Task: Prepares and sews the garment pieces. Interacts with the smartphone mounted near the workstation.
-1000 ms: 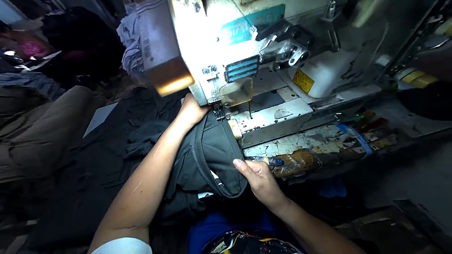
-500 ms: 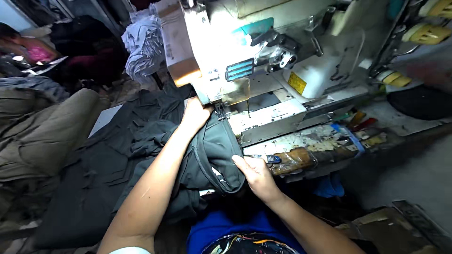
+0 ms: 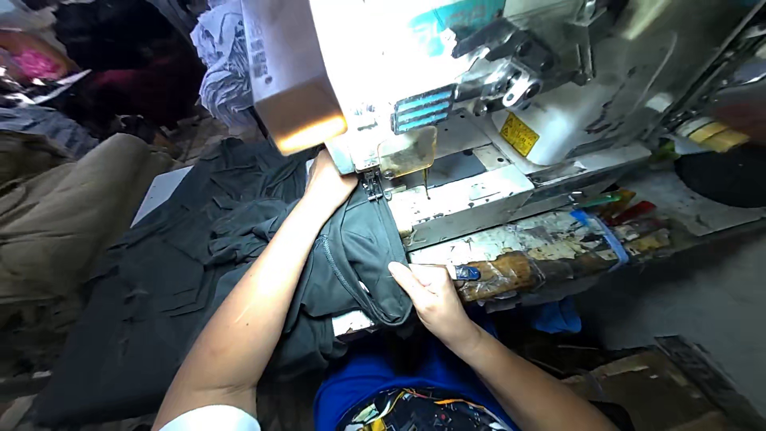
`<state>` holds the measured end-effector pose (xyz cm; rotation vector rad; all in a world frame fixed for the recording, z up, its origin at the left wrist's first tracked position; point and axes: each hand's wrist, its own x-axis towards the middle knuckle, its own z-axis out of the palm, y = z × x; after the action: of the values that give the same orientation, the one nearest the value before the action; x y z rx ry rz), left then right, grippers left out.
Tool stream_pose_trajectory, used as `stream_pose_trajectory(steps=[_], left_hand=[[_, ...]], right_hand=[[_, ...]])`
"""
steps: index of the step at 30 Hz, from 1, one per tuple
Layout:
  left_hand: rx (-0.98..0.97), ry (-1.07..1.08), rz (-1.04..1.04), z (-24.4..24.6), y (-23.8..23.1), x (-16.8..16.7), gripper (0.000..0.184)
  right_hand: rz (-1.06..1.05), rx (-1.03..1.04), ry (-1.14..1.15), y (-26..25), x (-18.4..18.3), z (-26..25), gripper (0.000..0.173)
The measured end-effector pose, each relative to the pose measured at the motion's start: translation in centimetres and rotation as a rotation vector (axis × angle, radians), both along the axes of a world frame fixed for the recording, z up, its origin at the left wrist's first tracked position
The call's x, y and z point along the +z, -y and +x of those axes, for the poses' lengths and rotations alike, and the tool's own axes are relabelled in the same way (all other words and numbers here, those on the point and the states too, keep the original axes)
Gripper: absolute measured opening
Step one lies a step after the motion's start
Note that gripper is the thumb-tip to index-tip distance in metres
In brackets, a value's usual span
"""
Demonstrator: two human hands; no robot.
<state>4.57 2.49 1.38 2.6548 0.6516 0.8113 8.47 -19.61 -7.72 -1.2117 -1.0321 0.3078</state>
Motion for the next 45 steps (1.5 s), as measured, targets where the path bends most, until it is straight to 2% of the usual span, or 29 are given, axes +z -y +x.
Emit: stream_pose_trajectory(steps=[6,11,17,22,27,30,32,35,37,39,42,45], left_hand=[[-0.036,-0.026,-0.032,0.0,-0.2,0.3,0.04],[-0.014,-0.002,-0.031,-0.2,-0.4,0.1,0.037],[0.039,-0.004,-0.017,-0.2,0.3,0.1,0.032],[0.033,-0.038,-0.006,-0.1,-0.4,0.2,0.038],[0.084,-0.131,0.048,0.6,-1.0,1.4,0.044],[0.142,-0.111,0.055,1.1,-1.6,1.3,0.046],[0.15,-0.051,0.109,0.2,-1.7,1.2,0.042],[-0.079,0.069,0.263,-4.3,1.2,1.1,0.032],[-0.323,-0.045,0.336,-7.6,4.7,0.9,0.041],[-0.478,-0.252,0.48,-9.5,6.8,0.6,0.055],[-0.569,-0.349,0.619,-9.8,7.0,0.9,0.062],[-0.579,-0.48,0.628,-10.3,6.0,3.9,0.049]], right_hand=[[-0.105,-0.005,0.039,-0.1,0.3,0.0,0.042],[-0.231,0.089,0.073,1.2,0.2,-0.2,0.042],[-0.161,0.126,0.03,2.4,-0.7,-0.8,0.042],[-0.074,0.086,0.01,1.5,-1.4,-0.4,0.041],[-0.107,0.003,0.041,-0.9,-0.1,1.1,0.038],[-0.118,-0.027,0.022,-1.7,0.5,1.5,0.036],[-0.122,-0.001,-0.01,-1.0,0.9,1.5,0.034],[-0.099,0.028,-0.017,0.6,0.5,1.4,0.035],[-0.073,0.039,0.015,1.1,0.2,1.4,0.035],[-0.068,0.047,0.083,1.3,0.4,1.2,0.037],[-0.14,0.074,0.285,2.5,1.5,1.4,0.036],[-0.37,0.377,0.546,4.0,3.8,1.2,0.036]])
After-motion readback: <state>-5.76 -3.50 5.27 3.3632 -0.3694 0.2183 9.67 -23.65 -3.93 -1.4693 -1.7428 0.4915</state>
